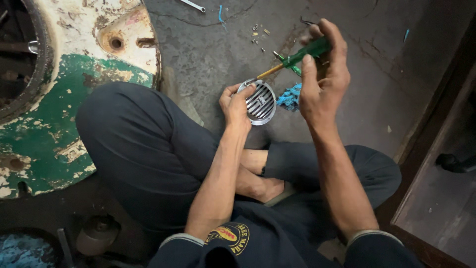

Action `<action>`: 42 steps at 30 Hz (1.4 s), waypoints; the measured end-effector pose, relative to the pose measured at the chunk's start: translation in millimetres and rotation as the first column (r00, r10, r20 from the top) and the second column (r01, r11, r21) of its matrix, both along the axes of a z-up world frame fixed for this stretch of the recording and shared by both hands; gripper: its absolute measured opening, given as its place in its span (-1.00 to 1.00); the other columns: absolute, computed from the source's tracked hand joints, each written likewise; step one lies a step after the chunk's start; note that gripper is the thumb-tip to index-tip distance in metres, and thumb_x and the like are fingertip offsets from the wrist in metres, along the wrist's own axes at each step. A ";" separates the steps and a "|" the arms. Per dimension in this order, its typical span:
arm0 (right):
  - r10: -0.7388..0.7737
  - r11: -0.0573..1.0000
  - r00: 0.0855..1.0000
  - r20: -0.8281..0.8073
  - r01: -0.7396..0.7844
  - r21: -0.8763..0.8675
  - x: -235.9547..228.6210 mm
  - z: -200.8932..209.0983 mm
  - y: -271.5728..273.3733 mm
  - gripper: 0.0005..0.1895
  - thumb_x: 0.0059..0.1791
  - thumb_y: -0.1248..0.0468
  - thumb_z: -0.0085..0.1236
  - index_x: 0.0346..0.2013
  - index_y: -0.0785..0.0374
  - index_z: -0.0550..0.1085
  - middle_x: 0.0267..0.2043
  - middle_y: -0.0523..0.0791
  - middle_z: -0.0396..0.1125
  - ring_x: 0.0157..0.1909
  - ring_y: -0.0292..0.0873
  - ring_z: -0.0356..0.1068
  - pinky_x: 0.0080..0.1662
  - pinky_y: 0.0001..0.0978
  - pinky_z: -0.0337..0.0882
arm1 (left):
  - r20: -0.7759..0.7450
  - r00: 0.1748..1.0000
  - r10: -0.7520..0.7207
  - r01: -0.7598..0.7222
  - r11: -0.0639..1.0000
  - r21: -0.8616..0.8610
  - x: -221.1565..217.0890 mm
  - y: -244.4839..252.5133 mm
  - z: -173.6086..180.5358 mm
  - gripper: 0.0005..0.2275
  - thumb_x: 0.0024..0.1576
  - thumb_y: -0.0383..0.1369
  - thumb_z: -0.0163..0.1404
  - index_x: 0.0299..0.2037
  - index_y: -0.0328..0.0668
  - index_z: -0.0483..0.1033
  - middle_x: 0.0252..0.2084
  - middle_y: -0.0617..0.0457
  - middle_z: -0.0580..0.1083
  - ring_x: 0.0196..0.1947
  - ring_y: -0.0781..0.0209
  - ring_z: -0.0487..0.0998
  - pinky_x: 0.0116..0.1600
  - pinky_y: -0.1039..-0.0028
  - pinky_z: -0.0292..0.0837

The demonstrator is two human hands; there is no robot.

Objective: The person sits on the floor and assembles a circular metal part with a slotted cover. They use a screwdriver to tighten screws and a wrench to secure nuts, handling small metal components and tools throughout the process.

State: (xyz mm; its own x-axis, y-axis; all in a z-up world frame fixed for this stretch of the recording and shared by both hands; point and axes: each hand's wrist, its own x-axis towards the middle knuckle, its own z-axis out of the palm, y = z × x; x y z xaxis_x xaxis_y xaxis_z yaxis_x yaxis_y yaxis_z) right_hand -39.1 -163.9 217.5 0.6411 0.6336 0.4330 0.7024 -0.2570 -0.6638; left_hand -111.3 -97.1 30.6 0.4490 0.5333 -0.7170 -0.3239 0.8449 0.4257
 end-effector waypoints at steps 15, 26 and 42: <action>-0.130 0.986 0.986 0.100 0.140 -0.094 6.6 17.0 5.3 -0.50 0.05 0.37 0.38 0.27 0.24 0.46 -0.11 -0.07 0.38 -0.13 -0.19 0.45 -0.07 -0.41 0.52 | 0.019 1.000 0.009 -0.009 1.000 -0.007 0.1 -3.0 -3.3 -0.77 -0.07 -0.66 0.20 -0.24 -0.38 0.46 -0.34 -0.15 0.58 -0.42 0.14 0.62 -0.28 0.35 0.60; -0.098 0.983 0.992 0.075 0.108 -0.147 15.9 21.3 -2.6 -0.46 0.10 0.35 0.37 0.37 0.18 0.42 -0.01 -0.08 0.46 -0.07 -0.20 0.52 0.00 -0.43 0.55 | 0.021 1.000 0.011 -0.010 1.000 -0.027 1.3 -3.7 -6.8 -0.76 -0.08 -0.66 0.20 -0.24 -0.34 0.47 -0.34 -0.13 0.57 -0.42 0.14 0.62 -0.27 0.36 0.59; 0.100 0.994 0.992 -0.081 -0.102 -0.025 19.1 24.1 -4.2 -0.52 0.20 0.31 0.21 0.41 0.19 0.33 0.06 -0.08 0.40 0.04 -0.25 0.49 0.10 -0.46 0.49 | -0.012 1.000 0.000 0.000 1.000 0.009 -1.0 -2.7 -10.1 -0.74 -0.09 -0.65 0.20 -0.21 -0.36 0.47 -0.31 -0.12 0.57 -0.39 0.15 0.62 -0.23 0.37 0.59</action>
